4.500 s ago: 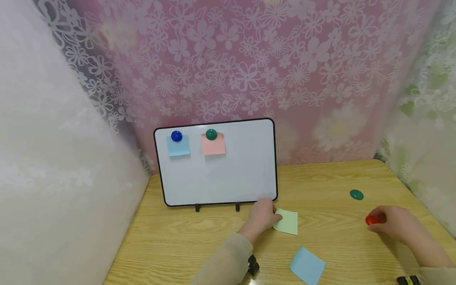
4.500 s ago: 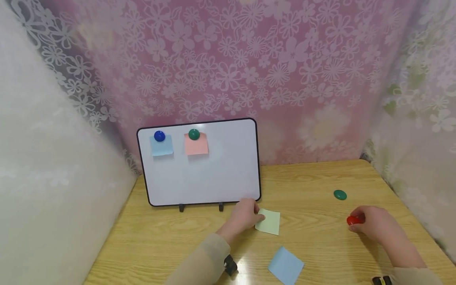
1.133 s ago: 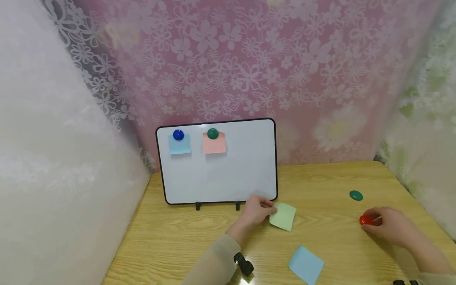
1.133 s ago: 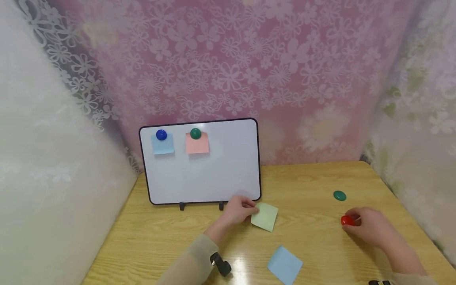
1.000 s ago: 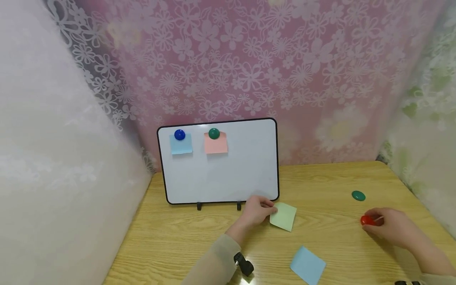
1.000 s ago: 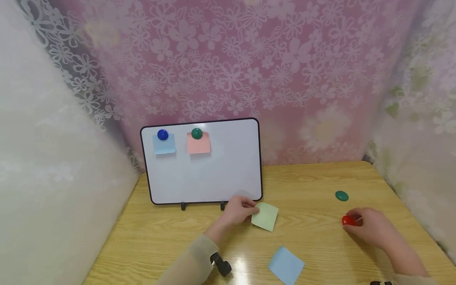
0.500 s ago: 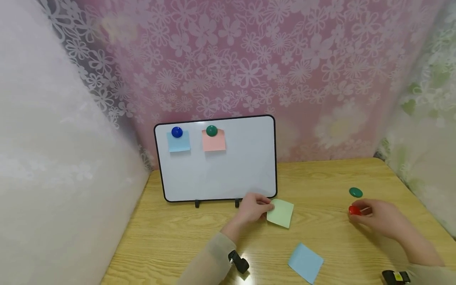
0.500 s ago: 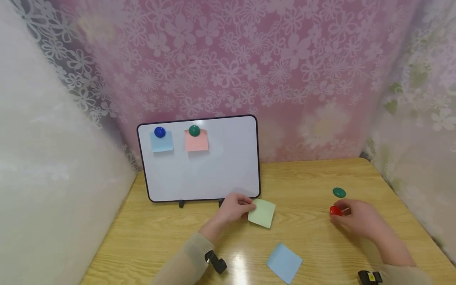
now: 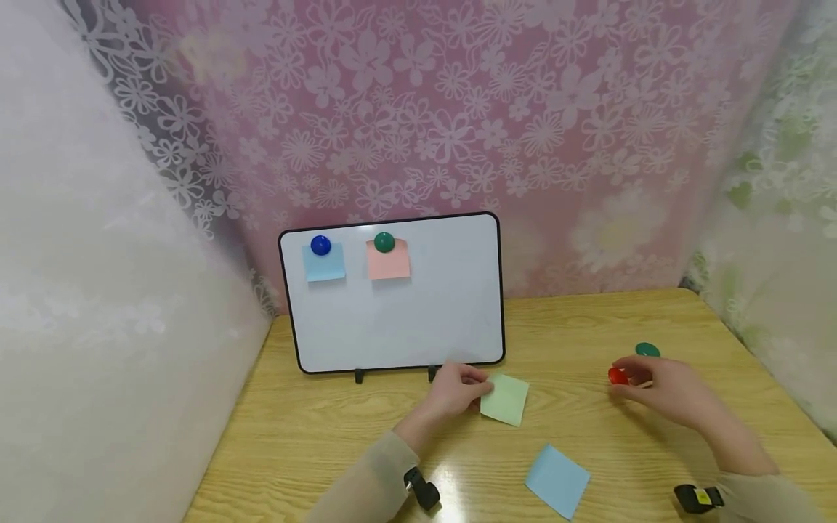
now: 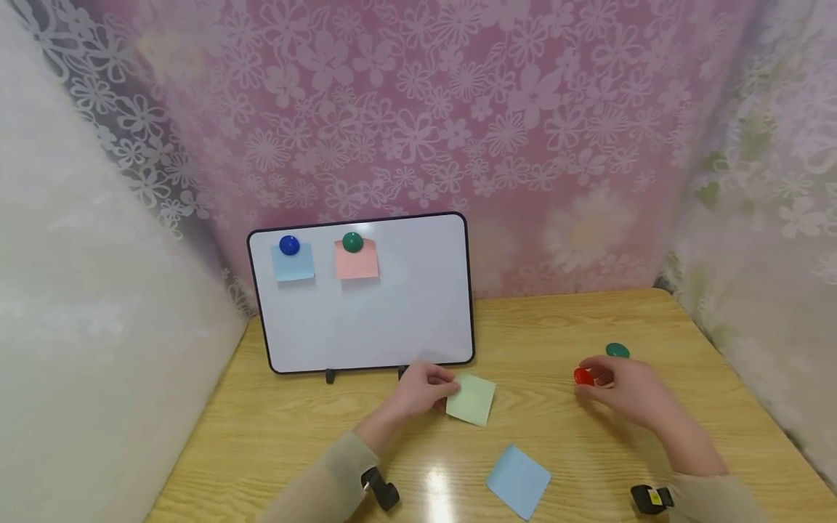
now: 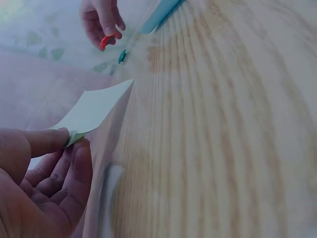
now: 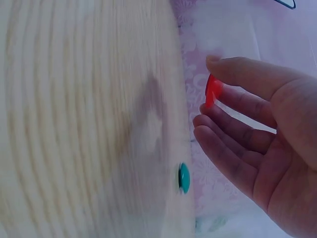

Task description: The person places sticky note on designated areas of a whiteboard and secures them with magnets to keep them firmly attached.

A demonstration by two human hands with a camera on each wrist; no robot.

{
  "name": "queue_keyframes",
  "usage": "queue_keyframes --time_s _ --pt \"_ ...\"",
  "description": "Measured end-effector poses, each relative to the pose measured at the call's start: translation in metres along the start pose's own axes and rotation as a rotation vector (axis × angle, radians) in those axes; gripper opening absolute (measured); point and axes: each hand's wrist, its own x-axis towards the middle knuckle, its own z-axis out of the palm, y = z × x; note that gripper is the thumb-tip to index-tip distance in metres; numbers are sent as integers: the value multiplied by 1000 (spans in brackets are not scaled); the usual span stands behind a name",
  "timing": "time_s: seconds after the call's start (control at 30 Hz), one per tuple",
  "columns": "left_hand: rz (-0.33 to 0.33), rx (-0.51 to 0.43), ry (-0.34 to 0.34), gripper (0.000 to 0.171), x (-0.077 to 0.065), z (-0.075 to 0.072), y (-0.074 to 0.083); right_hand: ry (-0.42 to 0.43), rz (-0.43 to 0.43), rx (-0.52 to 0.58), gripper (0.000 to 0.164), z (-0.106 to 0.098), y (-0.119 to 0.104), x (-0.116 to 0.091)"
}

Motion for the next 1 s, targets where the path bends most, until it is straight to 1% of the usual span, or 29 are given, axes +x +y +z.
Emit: queue_keyframes --time_s 0.13,0.27,0.4,0.53,0.63,0.8,0.9,1.0 --pt "5 -47 -7 12 -2 1 -1 -8 1 24 61 1 -7 4" --pt "16 -92 7 11 -6 0 0 -16 -3 46 59 1 -13 7" --pt "31 -103 23 12 -8 -2 -1 -15 -23 69 54 2 -20 9" --pt "48 -111 23 14 -7 -5 -4 -11 -35 89 51 3 -25 10" --pt "56 -140 23 16 -6 -8 -7 -10 -52 102 50 4 -27 10" --pt "58 -202 36 19 -6 -16 -10 -14 -47 141 53 10 -32 11" --pt "56 -231 47 22 -5 -20 -9 -2 -48 164 55 13 -37 13" --pt "51 -246 61 24 -7 -23 -6 10 -71 184 55 15 -41 15"
